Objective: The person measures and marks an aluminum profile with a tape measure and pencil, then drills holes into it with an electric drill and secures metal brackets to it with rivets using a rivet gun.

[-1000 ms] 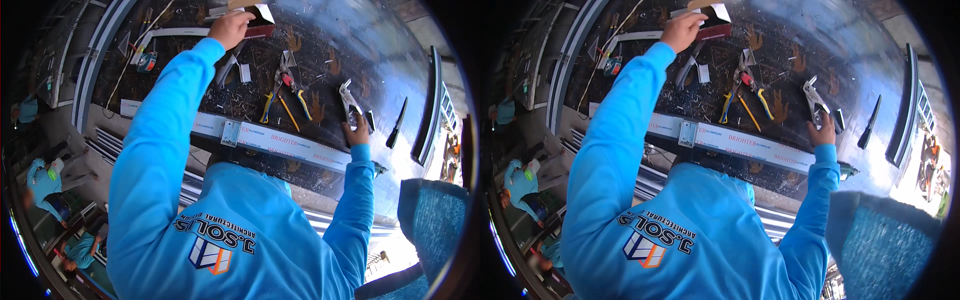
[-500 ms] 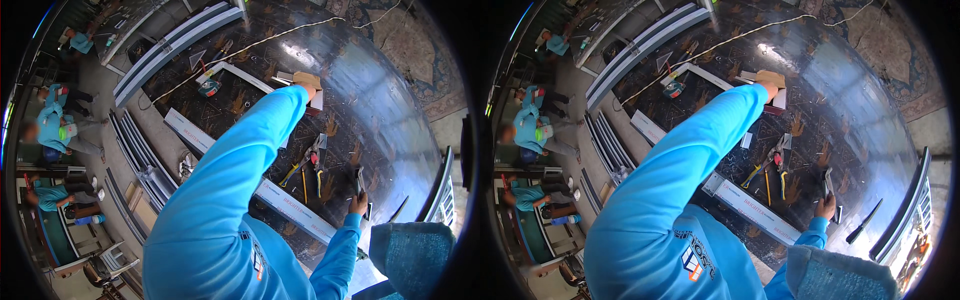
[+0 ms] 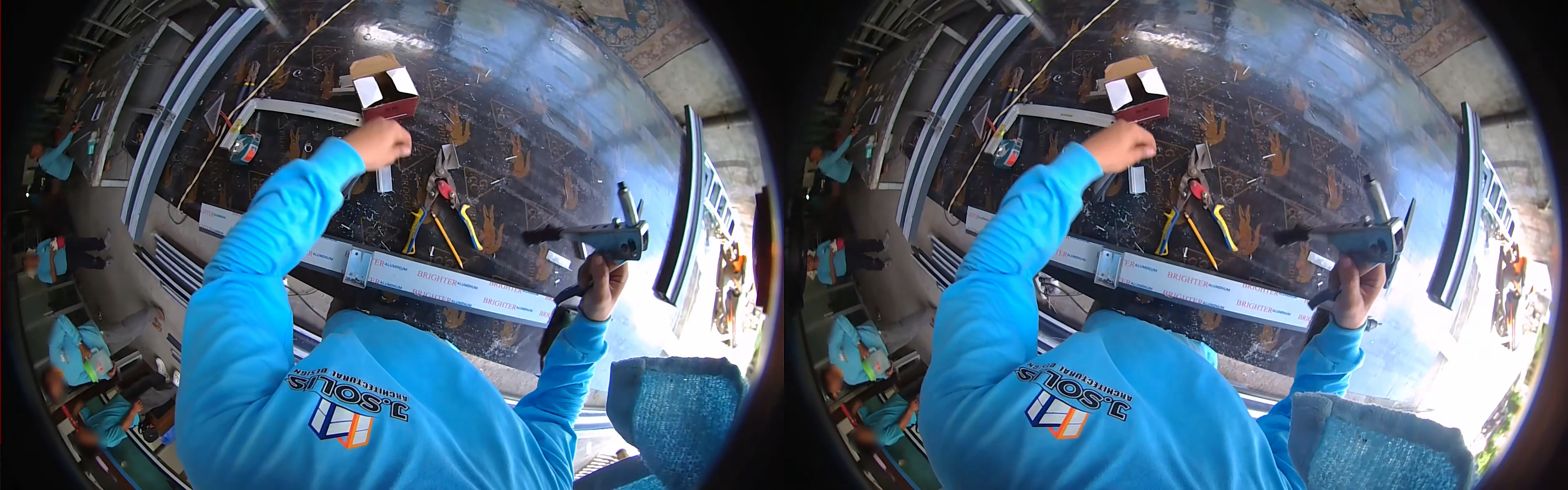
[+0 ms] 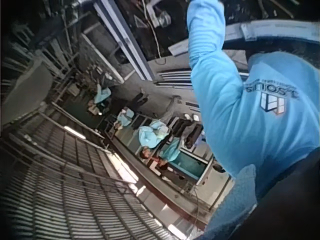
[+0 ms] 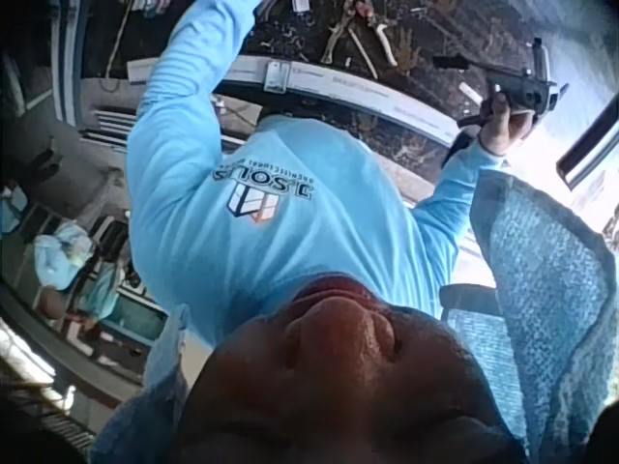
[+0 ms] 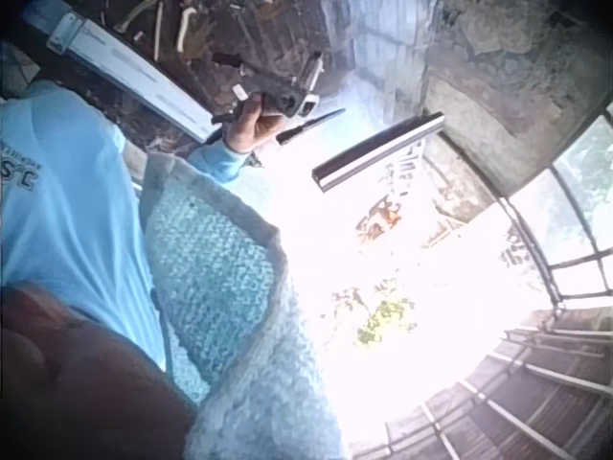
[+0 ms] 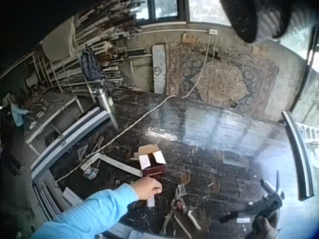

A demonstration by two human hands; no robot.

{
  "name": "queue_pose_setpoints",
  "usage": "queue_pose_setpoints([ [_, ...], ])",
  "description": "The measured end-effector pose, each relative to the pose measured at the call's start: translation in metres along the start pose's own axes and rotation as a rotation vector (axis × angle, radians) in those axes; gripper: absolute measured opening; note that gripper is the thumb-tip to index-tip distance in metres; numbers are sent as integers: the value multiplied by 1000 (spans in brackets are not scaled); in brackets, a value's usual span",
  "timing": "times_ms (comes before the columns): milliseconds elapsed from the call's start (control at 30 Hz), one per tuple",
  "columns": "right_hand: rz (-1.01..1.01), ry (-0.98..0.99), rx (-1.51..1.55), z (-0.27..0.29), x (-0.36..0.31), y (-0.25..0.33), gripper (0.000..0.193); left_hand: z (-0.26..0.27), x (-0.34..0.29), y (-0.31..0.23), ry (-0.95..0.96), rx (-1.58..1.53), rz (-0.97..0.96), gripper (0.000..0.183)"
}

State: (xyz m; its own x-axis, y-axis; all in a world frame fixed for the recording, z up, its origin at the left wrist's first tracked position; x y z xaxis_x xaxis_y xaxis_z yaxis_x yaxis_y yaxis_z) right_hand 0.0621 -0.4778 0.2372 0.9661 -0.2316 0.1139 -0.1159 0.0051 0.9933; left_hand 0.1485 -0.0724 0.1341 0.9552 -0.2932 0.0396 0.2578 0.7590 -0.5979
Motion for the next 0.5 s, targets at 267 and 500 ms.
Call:
queue_pose_setpoints([
  [267,-328,268,74,-36,-75,-23,28,-32,-34,-17,-350,-478,202,20],
  [500,-445,409,293,-85,-112,-50,29,8,-86,-178,-183,-1215,173,18],
])
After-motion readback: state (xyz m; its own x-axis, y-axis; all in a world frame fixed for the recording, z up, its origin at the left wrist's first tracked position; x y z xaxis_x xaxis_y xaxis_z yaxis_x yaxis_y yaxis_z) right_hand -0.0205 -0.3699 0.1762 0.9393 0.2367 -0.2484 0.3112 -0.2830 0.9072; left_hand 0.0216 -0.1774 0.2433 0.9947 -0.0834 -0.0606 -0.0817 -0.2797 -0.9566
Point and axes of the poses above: each hand's wrist, its own x-axis towards the middle knuckle, its own z-axis out of the back of the hand, y = z × x, the point moved 8 cm from there along x, towards the middle knuckle, and after that the axes turned 13 degrees about -y, right-handed, at the moved point
